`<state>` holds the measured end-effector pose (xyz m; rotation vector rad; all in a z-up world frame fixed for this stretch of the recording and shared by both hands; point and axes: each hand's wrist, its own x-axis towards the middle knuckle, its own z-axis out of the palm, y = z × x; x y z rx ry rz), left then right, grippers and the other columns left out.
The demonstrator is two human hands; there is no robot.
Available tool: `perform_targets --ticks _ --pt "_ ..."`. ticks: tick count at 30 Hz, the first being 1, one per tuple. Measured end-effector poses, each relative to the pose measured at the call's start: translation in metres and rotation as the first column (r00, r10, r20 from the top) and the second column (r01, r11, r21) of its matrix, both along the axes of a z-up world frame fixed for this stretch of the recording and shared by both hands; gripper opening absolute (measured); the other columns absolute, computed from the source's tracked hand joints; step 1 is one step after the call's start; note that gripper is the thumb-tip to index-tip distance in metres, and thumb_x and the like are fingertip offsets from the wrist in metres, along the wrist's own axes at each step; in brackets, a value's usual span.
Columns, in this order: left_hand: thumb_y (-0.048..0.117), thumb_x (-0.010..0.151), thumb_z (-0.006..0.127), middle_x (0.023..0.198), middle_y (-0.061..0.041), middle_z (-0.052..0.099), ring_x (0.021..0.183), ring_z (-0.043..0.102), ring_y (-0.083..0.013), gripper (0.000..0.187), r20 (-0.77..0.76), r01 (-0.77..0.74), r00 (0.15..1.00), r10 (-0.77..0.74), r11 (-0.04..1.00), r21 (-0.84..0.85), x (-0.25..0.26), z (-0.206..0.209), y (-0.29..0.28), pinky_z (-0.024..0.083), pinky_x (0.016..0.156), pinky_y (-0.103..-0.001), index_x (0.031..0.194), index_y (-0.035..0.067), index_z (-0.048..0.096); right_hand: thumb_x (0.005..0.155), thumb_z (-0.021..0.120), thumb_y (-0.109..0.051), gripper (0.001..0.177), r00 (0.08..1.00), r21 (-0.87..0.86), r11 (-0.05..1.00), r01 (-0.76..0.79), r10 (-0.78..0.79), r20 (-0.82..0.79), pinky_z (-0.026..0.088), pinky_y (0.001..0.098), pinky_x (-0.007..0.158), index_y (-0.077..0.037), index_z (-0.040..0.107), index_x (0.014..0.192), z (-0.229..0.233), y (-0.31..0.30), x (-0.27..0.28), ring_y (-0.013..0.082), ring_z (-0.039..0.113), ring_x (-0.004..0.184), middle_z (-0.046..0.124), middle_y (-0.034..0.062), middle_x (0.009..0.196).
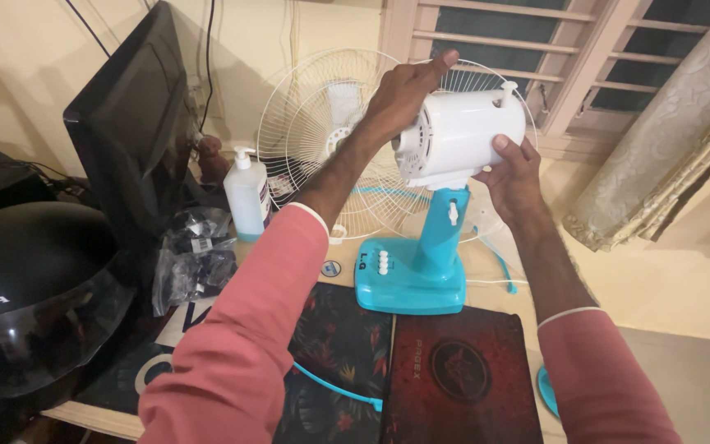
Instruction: The person disassembles a small blue and white table fan using a screwdriver. They remove the rear grille, unscrew and detach the motor housing, and separate the internal components from the fan stand.
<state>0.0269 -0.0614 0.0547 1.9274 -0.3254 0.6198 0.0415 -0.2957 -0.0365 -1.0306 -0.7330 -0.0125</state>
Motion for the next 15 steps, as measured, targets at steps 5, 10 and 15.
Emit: perform_targets --ticks 5,10,15 --pt "0.067 0.093 0.052 0.071 -0.004 0.067 0.068 0.065 -0.0134 0.066 0.034 0.031 0.999 -0.030 0.999 -0.021 0.002 -0.004 0.007 0.053 0.061 -0.032 0.092 0.005 0.073 0.091 0.075 -0.035 0.072 1.000 -0.011 1.000 -0.007 0.007 0.003 0.061 0.0559 0.101 0.005 0.047 0.144 0.000 0.000 -0.001 0.0332 0.066 0.123 0.062 0.0193 0.134" --pt "0.059 0.099 0.053 0.077 -0.003 0.066 0.071 0.061 -0.0119 0.058 0.085 0.071 0.994 -0.074 0.997 0.036 0.005 -0.019 0.022 0.051 0.063 -0.032 0.091 0.005 0.073 0.090 0.074 -0.039 0.078 1.000 -0.020 1.000 -0.018 0.018 -0.008 0.057 0.0566 0.105 0.000 0.041 0.149 0.004 -0.004 -0.008 0.0328 0.063 0.129 0.059 0.0158 0.140" --pt "0.058 0.110 0.053 0.096 0.006 0.073 0.091 0.065 -0.0034 0.058 0.062 0.289 0.954 -0.294 0.953 0.088 0.000 -0.046 0.051 0.048 0.078 -0.024 0.111 0.005 0.074 0.088 0.076 -0.044 0.086 1.000 -0.044 0.999 -0.016 0.016 0.000 0.056 0.0551 0.107 -0.004 0.036 0.153 0.009 -0.005 -0.017 0.0311 0.062 0.132 0.057 0.0150 0.144"
